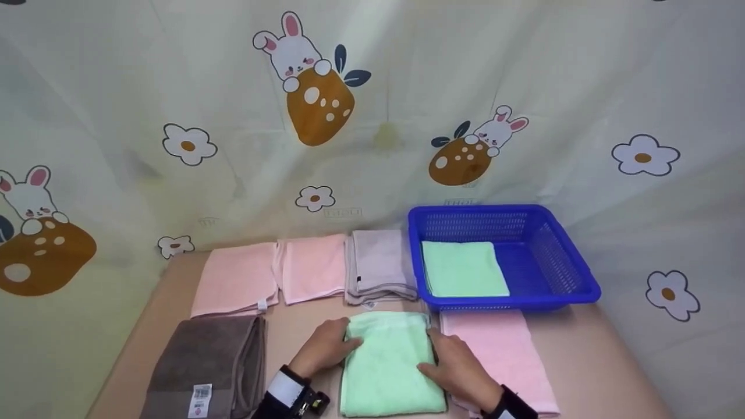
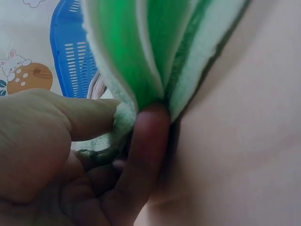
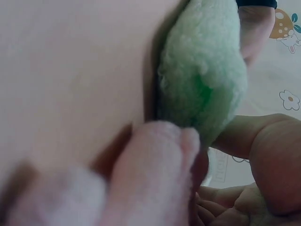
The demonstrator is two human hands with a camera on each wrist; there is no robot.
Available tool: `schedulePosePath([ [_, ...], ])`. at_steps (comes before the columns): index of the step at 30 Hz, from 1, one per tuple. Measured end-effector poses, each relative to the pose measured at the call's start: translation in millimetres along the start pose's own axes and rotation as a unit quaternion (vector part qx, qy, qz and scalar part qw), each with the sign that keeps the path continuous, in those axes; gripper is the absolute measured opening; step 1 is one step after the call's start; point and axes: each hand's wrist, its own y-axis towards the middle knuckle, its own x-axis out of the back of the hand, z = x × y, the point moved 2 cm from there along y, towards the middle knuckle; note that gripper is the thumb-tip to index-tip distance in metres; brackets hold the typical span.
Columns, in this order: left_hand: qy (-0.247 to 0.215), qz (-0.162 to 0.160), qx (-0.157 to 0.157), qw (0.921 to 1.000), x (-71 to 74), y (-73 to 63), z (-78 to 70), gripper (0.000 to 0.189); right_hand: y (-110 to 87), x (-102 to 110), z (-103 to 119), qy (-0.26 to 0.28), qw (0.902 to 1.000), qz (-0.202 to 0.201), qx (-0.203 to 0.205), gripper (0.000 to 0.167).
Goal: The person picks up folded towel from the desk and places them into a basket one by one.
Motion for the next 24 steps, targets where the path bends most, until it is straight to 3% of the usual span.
schedulePosePath([
  [4, -0.001, -0.002, -0.011, 0.9999, 0.4, 0.1, -2.0, 0.026, 0.6, 0.9, 1.8, -0.010, 0.9999, 0.004, -0.006, 0.063],
  [9, -0.006, 0.004, -0.028, 0.9996, 2.8, -0.1, -3.5, 0.024, -1.2, 3.9, 3.3, -0.041, 0.9988, -0.025, 0.009, 0.054],
  [12, -0.012, 0.010, -0.032, 0.9994, 8.3, -2.5, -5.5, 0.024, -3.3, 8.7, 7.1, -0.028, 0.9985, -0.037, 0.028, 0.047],
  [18, -0.033, 0.010, -0.049, 0.9982, 30.2, -12.1, -15.3, 0.031, -8.7, 25.6, 22.0, 0.024, 0.9949, -0.045, 0.087, 0.046],
  [24, -0.061, -0.014, -0.069, 0.9957, 54.9, -20.3, -30.4, 0.043, -11.5, 43.2, 37.7, 0.024, 0.9756, -0.120, 0.182, 0.045],
])
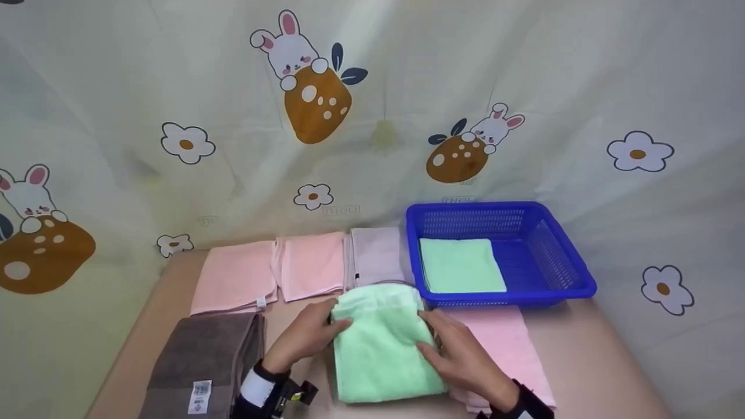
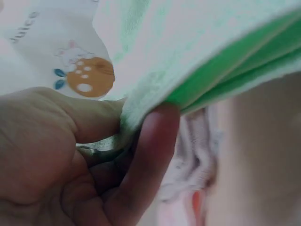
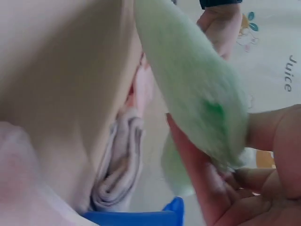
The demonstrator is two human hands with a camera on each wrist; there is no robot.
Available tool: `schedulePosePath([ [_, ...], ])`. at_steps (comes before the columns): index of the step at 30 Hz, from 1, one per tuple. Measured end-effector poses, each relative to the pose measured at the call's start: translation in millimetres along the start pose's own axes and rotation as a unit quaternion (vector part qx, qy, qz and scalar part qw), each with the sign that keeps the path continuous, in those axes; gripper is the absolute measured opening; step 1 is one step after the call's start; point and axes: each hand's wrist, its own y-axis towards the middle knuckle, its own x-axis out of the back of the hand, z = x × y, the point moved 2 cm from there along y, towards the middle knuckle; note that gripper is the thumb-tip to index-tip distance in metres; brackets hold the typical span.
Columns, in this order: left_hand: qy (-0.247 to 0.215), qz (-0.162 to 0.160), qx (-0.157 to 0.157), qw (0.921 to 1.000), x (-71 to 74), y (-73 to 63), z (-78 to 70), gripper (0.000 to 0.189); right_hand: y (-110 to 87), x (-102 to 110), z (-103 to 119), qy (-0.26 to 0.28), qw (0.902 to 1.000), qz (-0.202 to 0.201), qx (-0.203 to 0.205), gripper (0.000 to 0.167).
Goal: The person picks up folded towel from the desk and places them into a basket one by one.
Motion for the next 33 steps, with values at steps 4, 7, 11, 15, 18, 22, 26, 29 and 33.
schedulePosePath([
  [4, 0.003, -0.034, -0.003, 0.9994, 10.8, 1.7, -9.9, 0.038, 8.6, 8.8, 3.8, 0.020, 0.9990, -0.031, 0.025, 0.047],
  [7, -0.015, -0.048, 0.009, 0.9987, 15.2, 4.3, -12.3, 0.032, 14.1, 14.4, 6.4, 0.052, 0.9979, -0.034, 0.020, 0.049],
  [11, -0.134, -0.039, 0.028, 0.9899, 13.4, 7.4, -6.0, 0.035, 19.9, 20.0, 11.1, 0.093, 0.9952, -0.028, 0.010, 0.050],
  [15, -0.301, -0.011, 0.039, 0.9529, 3.6, 12.1, 1.3, 0.045, 22.8, 24.4, 15.2, 0.121, 0.9920, -0.030, 0.017, 0.051],
  [18, -0.365, -0.011, 0.034, 0.9305, -3.6, 16.2, 0.0, 0.047, 24.0, 28.9, 18.0, 0.132, 0.9903, -0.034, 0.026, 0.052],
  [22, -0.383, -0.038, 0.011, 0.9230, -4.8, 24.2, -12.9, 0.045, 27.4, 41.3, 20.0, 0.148, 0.9875, -0.041, 0.036, 0.052],
  [26, -0.369, -0.065, -0.008, 0.9272, 0.9, 43.8, -34.6, 0.054, 36.4, 63.7, 12.9, 0.160, 0.9847, -0.058, 0.037, 0.052],
  [29, -0.358, -0.080, -0.010, 0.9303, 4.8, 66.3, -51.7, 0.057, 47.7, 83.6, -0.4, 0.159, 0.9847, -0.070, 0.019, 0.052],
  [33, -0.332, -0.099, 0.000, 0.9382, 6.8, 99.2, -70.7, 0.054, 65.3, 107.4, -24.0, 0.172, 0.9819, -0.068, -0.039, 0.051],
])
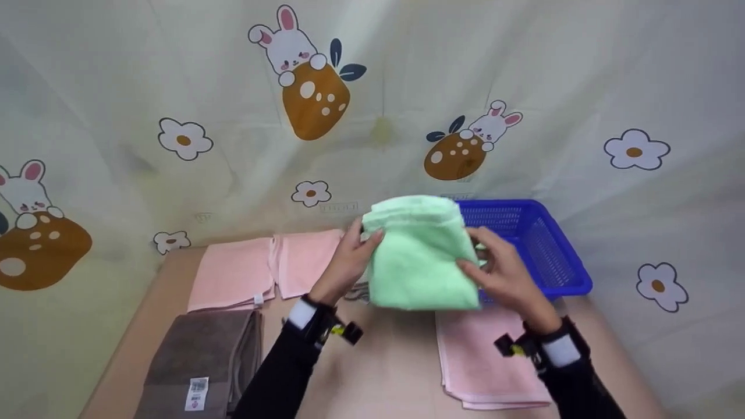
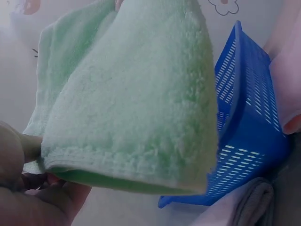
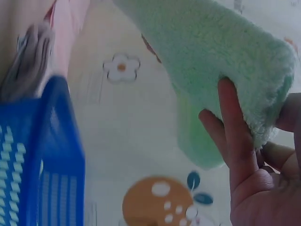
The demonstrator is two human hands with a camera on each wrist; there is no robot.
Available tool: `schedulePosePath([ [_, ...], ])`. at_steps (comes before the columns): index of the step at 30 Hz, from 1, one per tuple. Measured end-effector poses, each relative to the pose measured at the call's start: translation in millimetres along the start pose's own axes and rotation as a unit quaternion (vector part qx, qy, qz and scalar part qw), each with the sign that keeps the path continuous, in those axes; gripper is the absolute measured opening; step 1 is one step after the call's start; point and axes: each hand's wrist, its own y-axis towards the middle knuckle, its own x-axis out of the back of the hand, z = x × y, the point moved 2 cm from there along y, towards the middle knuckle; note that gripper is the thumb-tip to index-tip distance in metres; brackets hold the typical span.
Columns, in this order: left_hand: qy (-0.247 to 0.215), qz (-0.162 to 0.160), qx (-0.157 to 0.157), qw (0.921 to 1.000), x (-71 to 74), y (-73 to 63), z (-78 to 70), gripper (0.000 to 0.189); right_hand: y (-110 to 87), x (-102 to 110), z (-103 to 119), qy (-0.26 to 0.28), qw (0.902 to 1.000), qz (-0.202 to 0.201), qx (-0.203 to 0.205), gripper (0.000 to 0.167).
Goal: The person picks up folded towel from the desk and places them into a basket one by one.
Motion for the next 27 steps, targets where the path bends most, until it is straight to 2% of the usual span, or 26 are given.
schedulePosePath([
  [5, 0.031, -0.004, -0.015, 0.9994, -22.5, 36.3, -7.4, 0.050, 22.0, 32.7, -23.6, 0.024, 0.9947, 0.012, -0.099, 0.054],
  [9, 0.067, -0.020, -0.040, 0.9967, -39.3, 60.9, -6.0, 0.041, 33.4, 52.4, -43.4, 0.007, 0.9870, 0.027, -0.158, 0.058],
  [11, 0.101, -0.029, -0.053, 0.9931, -45.7, 71.0, -2.5, 0.040, 37.0, 58.4, -52.1, 0.001, 0.9829, 0.030, -0.182, 0.059],
  [14, 0.170, -0.037, -0.087, 0.9810, -54.2, 81.9, 3.6, 0.033, 39.1, 64.5, -65.3, -0.014, 0.9767, 0.035, -0.211, 0.060],
  [17, 0.242, -0.042, -0.128, 0.9610, -63.2, 90.9, 12.2, 0.016, 39.0, 68.0, -80.8, -0.039, 0.9726, 0.041, -0.225, 0.061],
  [19, 0.277, -0.033, -0.133, 0.9511, -70.7, 95.5, 19.0, 0.018, 37.7, 69.0, -92.6, -0.057, 0.9702, 0.045, -0.231, 0.061],
  [21, 0.318, -0.016, -0.128, 0.9391, -78.7, 98.5, 25.4, 0.024, 35.7, 68.7, -104.9, -0.081, 0.9668, 0.047, -0.238, 0.061],
  [24, 0.360, 0.015, -0.088, 0.9285, -89.4, 99.9, 35.1, 0.030, 31.9, 65.6, -123.8, -0.126, 0.9607, 0.051, -0.242, 0.058],
  [27, 0.404, 0.042, -0.047, 0.9127, -97.7, 98.9, 45.5, 0.040, 28.0, 59.8, -140.4, -0.170, 0.9560, 0.064, -0.230, 0.053],
])
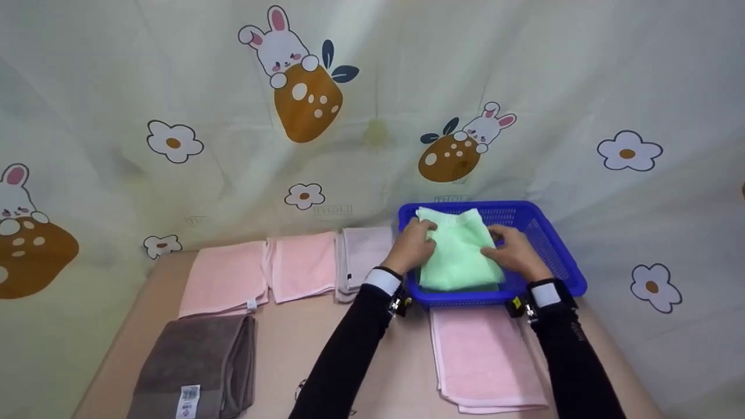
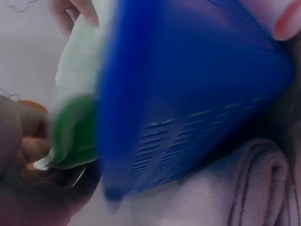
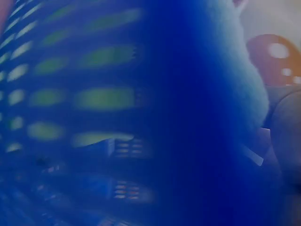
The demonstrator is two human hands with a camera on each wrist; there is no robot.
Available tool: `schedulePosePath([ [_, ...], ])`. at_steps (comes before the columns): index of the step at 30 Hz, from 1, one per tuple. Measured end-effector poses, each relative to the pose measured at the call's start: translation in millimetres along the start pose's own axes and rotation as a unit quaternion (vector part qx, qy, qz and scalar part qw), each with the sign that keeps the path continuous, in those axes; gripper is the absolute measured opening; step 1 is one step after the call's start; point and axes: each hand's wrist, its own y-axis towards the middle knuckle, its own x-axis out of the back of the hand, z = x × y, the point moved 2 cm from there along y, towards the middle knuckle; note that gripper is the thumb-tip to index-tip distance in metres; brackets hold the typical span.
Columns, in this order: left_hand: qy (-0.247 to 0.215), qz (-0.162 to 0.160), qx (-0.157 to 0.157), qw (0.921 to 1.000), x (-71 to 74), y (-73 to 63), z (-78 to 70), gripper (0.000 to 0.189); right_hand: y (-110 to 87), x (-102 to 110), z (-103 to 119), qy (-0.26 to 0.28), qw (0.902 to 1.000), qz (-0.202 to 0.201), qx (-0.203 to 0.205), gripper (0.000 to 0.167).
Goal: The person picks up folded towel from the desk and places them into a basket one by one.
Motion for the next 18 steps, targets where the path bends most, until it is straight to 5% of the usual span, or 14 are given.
schedulePosePath([
  [3, 0.076, 0.024, 0.000, 0.9968, -13.2, -0.5, -0.7, 0.042, 2.8, -8.7, -11.4, -0.030, 0.9994, 0.001, 0.017, 0.051],
  [5, 0.152, 0.028, -0.018, 0.9879, -21.5, -1.7, -1.4, 0.037, 3.1, -14.0, -16.6, -0.043, 0.9987, 0.004, 0.025, 0.051],
  [9, 0.310, 0.028, -0.046, 0.9493, -35.6, -3.1, -1.2, 0.022, 3.3, -22.0, -21.3, -0.068, 0.9973, 0.015, 0.023, 0.057],
  [13, 0.415, 0.042, -0.035, 0.9081, -45.2, -3.2, 0.9, 0.019, 5.2, -27.6, -22.1, -0.093, 0.9949, 0.030, 0.026, 0.063],
  [18, 0.470, 0.081, -0.012, 0.8789, -52.1, -1.7, 1.9, 0.031, 5.6, -30.0, -24.3, -0.104, 0.9937, 0.042, 0.009, 0.076],
])
